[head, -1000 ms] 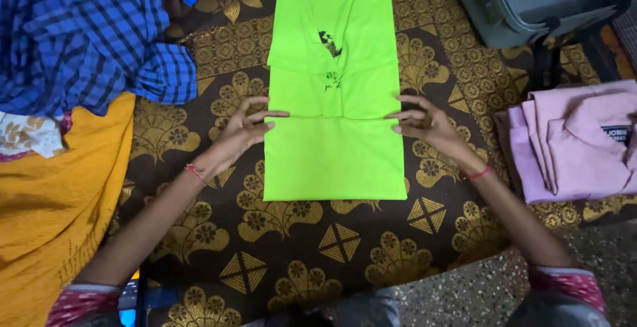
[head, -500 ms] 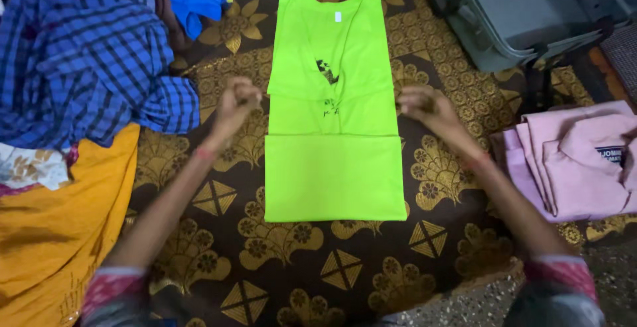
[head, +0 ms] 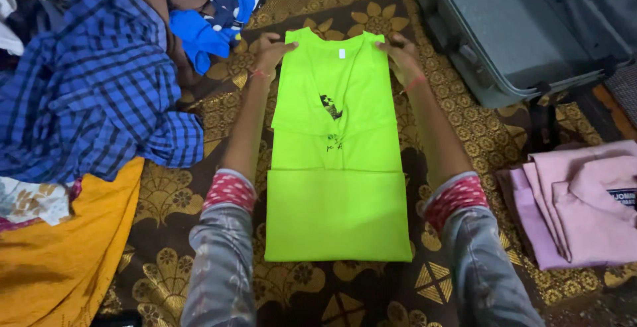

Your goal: The person folds a neon green sleeveless shirt and a pink button-down shirt by hand on a bed before stacking them.

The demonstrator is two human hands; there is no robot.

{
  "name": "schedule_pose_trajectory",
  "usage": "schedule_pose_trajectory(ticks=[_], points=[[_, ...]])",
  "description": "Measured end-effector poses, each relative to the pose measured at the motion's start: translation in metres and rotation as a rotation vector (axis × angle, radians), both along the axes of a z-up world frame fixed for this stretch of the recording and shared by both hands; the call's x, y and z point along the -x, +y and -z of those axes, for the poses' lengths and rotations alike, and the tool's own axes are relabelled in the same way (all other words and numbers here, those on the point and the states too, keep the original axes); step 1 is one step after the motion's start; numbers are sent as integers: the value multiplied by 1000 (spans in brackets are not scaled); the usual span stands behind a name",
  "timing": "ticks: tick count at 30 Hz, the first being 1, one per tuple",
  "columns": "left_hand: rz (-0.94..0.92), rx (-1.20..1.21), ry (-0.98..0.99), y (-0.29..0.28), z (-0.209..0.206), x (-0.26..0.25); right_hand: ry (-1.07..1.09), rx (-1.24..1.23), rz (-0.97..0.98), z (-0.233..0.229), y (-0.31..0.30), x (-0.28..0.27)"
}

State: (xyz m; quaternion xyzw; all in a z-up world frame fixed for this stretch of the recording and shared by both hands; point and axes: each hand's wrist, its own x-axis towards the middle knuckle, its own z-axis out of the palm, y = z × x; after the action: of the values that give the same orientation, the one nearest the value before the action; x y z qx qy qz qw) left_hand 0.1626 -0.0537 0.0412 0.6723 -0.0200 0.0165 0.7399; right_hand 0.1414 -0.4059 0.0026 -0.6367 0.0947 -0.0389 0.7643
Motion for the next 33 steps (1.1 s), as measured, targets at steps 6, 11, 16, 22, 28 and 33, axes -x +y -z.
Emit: schedule_pose_trajectory(ticks=[6, 11, 16, 22, 28, 33], points=[[100, 345, -105, -15, 2, 2, -53, -53, 32, -18, 6, 12], [369, -4, -171, 38, -28, 76, -348, 258, -236, -104, 17, 132], [599, -695, -614, 94, -47, 217, -409, 870, -565, -131, 24, 288], [660, -682, -456, 138, -27, 270, -372, 1025, -682, -112, 5, 346], [361, -861, -534, 125, 7, 234, -503, 1089, -534, -106, 10, 320], [195, -763, -392, 98, 52, 142, -157, 973, -332, -70, 7, 230]])
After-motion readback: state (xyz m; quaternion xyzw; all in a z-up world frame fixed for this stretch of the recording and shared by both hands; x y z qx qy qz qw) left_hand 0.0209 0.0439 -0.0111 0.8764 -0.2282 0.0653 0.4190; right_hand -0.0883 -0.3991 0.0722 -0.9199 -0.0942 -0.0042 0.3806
